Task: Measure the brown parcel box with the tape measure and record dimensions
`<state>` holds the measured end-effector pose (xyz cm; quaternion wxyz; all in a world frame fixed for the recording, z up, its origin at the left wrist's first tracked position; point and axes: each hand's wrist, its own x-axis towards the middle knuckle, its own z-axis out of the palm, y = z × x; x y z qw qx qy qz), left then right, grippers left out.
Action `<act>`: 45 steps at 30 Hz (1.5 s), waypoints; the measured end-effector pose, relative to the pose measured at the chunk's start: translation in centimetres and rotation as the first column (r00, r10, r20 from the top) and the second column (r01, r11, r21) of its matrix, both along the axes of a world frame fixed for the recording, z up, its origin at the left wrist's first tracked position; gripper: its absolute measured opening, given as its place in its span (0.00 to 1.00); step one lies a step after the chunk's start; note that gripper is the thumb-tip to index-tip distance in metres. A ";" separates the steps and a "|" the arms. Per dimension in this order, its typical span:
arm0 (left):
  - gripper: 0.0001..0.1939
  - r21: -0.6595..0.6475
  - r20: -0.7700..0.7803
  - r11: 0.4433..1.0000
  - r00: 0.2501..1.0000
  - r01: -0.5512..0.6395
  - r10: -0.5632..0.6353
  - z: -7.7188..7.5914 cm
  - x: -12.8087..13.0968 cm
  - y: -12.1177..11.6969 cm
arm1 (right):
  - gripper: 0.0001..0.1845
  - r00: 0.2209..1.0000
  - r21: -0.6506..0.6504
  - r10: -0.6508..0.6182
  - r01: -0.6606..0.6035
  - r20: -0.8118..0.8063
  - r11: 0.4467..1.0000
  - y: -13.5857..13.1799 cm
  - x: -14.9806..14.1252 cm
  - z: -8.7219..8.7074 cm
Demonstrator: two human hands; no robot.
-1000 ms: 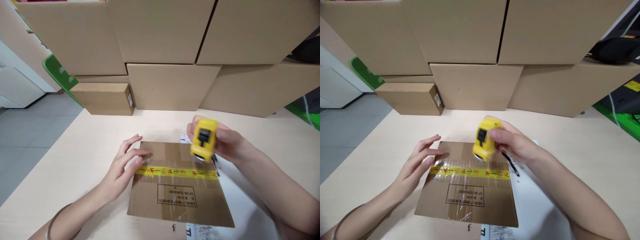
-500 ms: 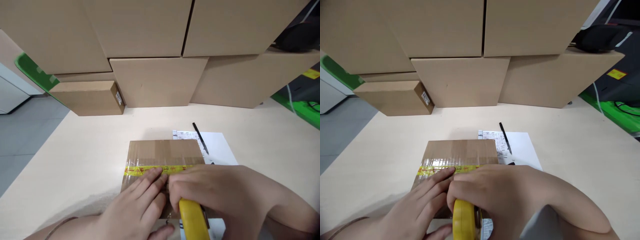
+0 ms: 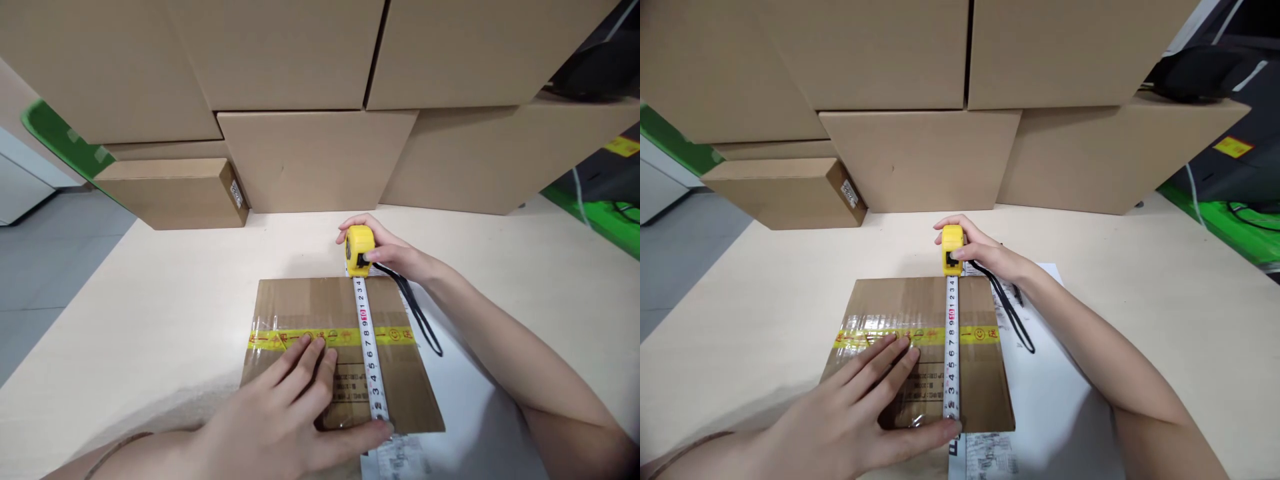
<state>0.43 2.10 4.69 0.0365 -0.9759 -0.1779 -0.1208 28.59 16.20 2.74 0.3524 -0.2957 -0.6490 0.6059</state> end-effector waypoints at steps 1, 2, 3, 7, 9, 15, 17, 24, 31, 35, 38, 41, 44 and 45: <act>0.34 -0.014 -0.022 1.000 1.000 0.012 -0.013 0.3 0.0 0.1 | 0.28 1.000 -0.016 0.001 -0.001 -0.021 1.000 0.3 0.0 -0.5; 0.33 -0.019 -0.043 1.000 0.999 0.024 -0.025 0.6 0.0 0.3 | 0.29 0.999 -0.028 0.008 -0.010 -0.038 1.000 0.5 0.1 -1.0; 0.33 -0.015 -0.060 0.999 0.998 0.032 -0.033 0.8 0.0 0.4 | 0.29 0.999 -0.035 0.016 -0.018 -0.045 0.999 0.7 0.1 -1.3; 0.38 0.010 -0.102 0.999 0.994 0.039 -0.038 1.1 0.1 0.5 | 0.28 0.999 -0.024 0.014 -0.015 -0.051 1.000 0.8 0.1 -1.6; 0.44 -0.018 -0.117 0.999 0.992 0.037 -0.039 1.0 0.1 0.4 | 0.28 0.998 -0.015 0.003 -0.004 -0.059 1.000 0.7 0.0 -1.6; 0.49 -0.120 -0.098 0.992 0.994 0.030 -0.042 0.9 0.1 0.1 | 0.28 0.997 0.012 -0.020 0.021 -0.069 1.000 0.9 -0.3 -1.8; 0.48 -0.122 -0.094 0.992 0.995 0.024 -0.035 0.9 0.1 0.1 | 0.29 0.998 0.014 -0.026 0.027 -0.063 1.000 1.0 -0.3 -2.0; 0.43 -0.106 -0.059 0.994 0.998 0.032 -0.039 0.7 0.1 0.2 | 0.28 0.998 0.021 -0.029 0.030 -0.055 0.999 1.1 -0.3 -2.3; 0.40 -0.067 -0.062 0.997 0.998 0.028 -0.033 0.7 0.1 0.2 | 0.29 0.999 0.047 -0.027 0.029 -0.041 0.998 0.4 0.0 -1.3; 0.35 -0.034 -0.044 0.999 0.999 0.025 -0.026 0.7 0.3 0.2 | 0.34 0.999 0.096 -0.023 0.021 0.023 0.995 -1.1 0.2 1.5; 0.30 -0.012 -0.009 1.000 1.000 0.005 -0.005 0.5 0.5 0.1 | 0.32 0.965 0.196 0.079 -0.130 0.249 0.972 -3.0 -0.3 3.9; 0.24 -0.063 0.061 0.998 0.998 0.018 -0.015 0.3 0.5 -0.3 | 0.29 0.855 0.161 0.235 -0.342 0.463 0.926 -5.4 -1.3 5.4; 0.14 -0.179 0.284 0.983 0.959 0.044 0.009 0.5 0.1 -0.5 | 0.30 0.781 0.078 0.323 -0.426 0.534 0.901 -7.6 -2.2 6.2; 0.12 -0.235 0.385 0.971 0.922 0.050 0.046 0.7 -0.3 -0.3 | 0.31 0.767 0.047 0.335 -0.428 0.548 0.903 -8.2 -2.2 6.5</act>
